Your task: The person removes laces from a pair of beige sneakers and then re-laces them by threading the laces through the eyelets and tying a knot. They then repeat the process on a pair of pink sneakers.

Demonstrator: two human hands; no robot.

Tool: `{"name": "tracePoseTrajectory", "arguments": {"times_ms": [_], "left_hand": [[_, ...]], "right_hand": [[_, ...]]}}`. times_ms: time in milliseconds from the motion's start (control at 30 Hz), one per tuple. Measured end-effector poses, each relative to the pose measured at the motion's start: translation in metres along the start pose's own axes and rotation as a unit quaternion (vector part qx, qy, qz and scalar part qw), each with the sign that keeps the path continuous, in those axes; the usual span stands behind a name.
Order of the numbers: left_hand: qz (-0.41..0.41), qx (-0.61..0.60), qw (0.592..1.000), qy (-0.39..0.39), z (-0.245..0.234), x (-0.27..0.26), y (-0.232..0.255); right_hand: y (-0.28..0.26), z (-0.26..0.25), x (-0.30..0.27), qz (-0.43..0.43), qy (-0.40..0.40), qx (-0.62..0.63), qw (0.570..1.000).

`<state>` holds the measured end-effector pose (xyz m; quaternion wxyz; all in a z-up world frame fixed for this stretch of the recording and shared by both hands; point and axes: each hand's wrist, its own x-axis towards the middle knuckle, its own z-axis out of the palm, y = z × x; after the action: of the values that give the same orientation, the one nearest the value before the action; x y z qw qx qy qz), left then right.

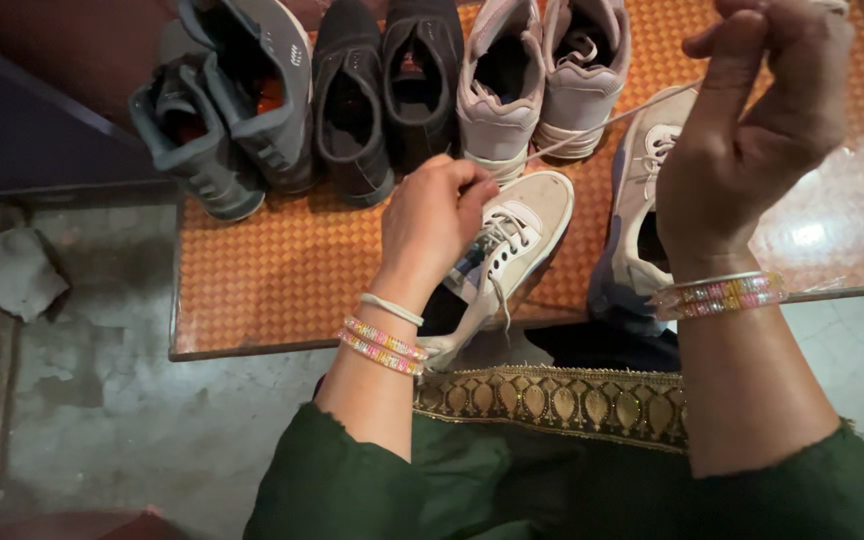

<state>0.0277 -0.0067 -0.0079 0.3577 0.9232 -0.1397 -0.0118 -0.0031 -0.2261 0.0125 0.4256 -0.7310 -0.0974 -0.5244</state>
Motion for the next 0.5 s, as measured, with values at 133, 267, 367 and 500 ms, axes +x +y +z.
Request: {"name": "tracePoseTrajectory", "arguments": {"times_ms": [133,267,367,500], "left_hand": [[0.025,-0.028,0.999,0.021,0.002,0.0,0.002],[0.036,-0.046,0.998,0.023,0.006,0.001,-0.003],[-0.007,-0.072,0.997,-0.014,0.01,0.002,-0.008],[-0.079,0.036,0.992,-0.092,0.01,0.003,-0.012]], "right_hand": [[0.005,0.003,-0.002,0.033,-0.063,-0.008,0.997],[0.003,0.008,-0.005,0.088,-0.154,0.007,0.984],[-0.005,0.01,-0.004,0.115,-0.232,-0.008,0.966],[-0.021,0.014,-0.003,0.215,-0.373,-0.062,0.9]]}}
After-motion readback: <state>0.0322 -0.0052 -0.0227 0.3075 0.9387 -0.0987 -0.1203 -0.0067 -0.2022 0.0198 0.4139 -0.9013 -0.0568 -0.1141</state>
